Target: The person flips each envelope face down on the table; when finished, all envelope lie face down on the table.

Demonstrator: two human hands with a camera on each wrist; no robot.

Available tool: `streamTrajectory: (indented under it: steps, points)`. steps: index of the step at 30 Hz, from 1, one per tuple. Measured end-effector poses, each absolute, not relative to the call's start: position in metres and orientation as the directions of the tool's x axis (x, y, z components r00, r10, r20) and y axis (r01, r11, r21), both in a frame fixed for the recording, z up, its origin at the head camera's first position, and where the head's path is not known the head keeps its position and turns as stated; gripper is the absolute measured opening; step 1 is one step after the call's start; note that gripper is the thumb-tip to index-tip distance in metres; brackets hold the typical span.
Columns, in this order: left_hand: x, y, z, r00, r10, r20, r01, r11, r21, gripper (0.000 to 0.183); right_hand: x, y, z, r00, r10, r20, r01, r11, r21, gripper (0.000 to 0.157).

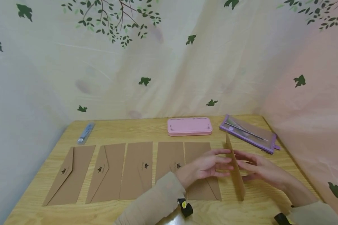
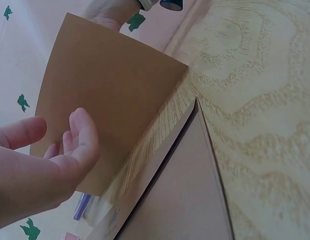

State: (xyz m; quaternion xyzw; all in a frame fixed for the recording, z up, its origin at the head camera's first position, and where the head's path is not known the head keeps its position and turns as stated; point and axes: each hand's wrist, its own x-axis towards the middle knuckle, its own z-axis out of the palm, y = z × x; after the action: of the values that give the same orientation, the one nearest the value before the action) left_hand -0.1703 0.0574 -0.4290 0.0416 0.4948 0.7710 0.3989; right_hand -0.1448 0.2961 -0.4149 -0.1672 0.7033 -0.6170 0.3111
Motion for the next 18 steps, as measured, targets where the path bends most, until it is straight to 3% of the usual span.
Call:
streamTrajectory:
  steps: [18]
  points:
    - [-0.1659,0.0603,-0.433,-0.692,0.626,-0.358,-0.566,-0.163,0.808,0.035,-0.1431,0.2947,-0.4064,-0.773,-0.581,-0.254,0.169,0.197,-0.966,0.075]
